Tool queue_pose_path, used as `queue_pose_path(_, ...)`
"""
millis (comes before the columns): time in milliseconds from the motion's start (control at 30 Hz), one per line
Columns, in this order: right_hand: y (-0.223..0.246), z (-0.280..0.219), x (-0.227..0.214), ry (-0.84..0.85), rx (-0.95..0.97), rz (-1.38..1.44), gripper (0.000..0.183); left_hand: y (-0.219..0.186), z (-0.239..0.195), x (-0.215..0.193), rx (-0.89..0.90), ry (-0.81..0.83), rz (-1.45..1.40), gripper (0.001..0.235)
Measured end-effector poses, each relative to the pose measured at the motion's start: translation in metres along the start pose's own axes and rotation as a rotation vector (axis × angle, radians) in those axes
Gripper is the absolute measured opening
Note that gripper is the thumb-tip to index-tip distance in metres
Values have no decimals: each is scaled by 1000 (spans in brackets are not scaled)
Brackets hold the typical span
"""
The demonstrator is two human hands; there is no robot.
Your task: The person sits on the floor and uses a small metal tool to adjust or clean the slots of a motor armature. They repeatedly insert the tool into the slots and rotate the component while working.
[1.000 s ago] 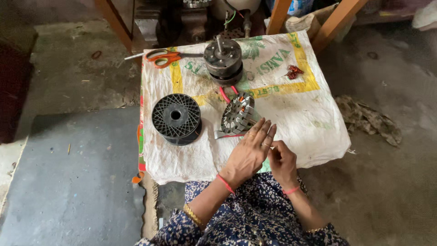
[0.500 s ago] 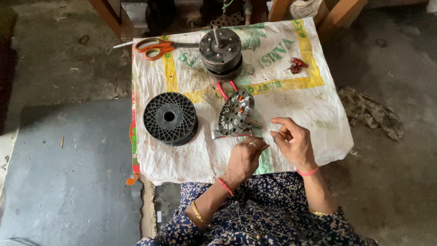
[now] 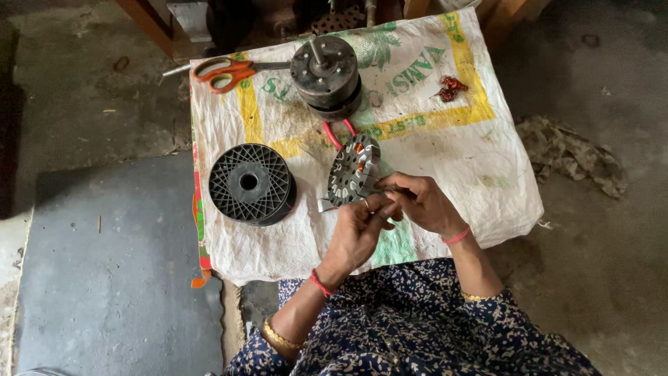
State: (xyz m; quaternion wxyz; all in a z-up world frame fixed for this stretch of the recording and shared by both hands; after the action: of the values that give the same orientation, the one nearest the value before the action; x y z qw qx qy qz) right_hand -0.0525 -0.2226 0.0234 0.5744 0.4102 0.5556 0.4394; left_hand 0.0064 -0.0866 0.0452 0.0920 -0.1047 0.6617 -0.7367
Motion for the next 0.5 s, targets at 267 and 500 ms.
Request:
queue_pose_path(267,26,8,-2,-219,-39,-330,11,-12,35,-73,29,-126,-25,20)
queue_pose_path(500,29,8,-2,-220,23,-285,16,-6,44,-88,107,-133,148,21)
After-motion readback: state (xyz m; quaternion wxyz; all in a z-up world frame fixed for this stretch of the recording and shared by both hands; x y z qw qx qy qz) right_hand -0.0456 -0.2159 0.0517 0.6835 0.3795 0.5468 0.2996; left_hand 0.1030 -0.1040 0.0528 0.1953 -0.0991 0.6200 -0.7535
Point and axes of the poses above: each hand's wrist, its own z-axis towards the middle knuckle, its own x-axis out of the palm, y = z × x, the point moved 7 cm from there along z, towards the middle knuckle, and after that the axes turned 15 degrees about y, right-handed, at the moved point
